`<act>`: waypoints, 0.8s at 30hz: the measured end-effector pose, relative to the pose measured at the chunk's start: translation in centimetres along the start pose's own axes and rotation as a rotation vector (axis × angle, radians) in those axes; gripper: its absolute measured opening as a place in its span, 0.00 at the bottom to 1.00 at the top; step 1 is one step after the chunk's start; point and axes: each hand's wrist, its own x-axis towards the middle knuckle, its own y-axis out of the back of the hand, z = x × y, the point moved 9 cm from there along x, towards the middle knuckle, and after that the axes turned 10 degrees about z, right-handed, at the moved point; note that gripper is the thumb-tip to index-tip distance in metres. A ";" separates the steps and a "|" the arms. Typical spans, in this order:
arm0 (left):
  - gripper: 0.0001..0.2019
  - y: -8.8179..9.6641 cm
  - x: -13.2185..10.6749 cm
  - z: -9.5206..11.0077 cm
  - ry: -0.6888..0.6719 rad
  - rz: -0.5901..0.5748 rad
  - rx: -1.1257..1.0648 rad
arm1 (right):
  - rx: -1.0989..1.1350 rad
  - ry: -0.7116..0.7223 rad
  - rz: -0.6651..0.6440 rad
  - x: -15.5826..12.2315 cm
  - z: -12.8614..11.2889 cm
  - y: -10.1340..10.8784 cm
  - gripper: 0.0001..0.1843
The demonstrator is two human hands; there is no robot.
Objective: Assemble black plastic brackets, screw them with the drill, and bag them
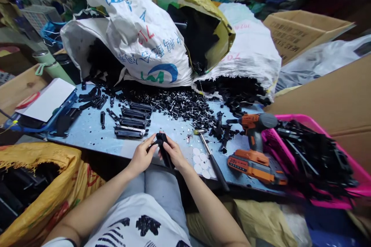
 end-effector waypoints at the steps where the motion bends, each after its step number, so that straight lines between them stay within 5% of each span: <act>1: 0.21 0.1 0.1 0.6 -0.047 -0.008 0.045 | -0.020 0.030 -0.003 -0.1 -0.3 0.2 0.35; 6: 0.19 0.7 0.1 2.5 -0.226 -0.012 0.241 | -0.359 0.351 0.016 -0.3 -3.6 1.7 0.29; 10: 0.19 0.5 -0.2 3.6 -0.348 0.048 0.279 | -0.559 0.626 0.013 -1.1 -6.3 0.7 0.27; 15: 0.19 1.7 -0.8 5.3 -0.442 0.351 0.171 | -0.496 0.637 0.220 -2.0 -6.0 -0.1 0.27; 18: 0.18 1.6 -0.7 5.8 -0.490 0.322 0.120 | -0.455 0.615 0.285 -2.5 -4.6 -0.7 0.28; 21: 0.16 0.9 -0.1 4.0 -0.388 0.232 0.103 | -0.452 0.551 0.297 -2.4 -3.1 -1.0 0.28; 24: 0.19 0.8 -0.3 -0.7 -0.072 0.271 0.042 | -0.650 0.504 0.173 -1.5 -2.4 -1.1 0.28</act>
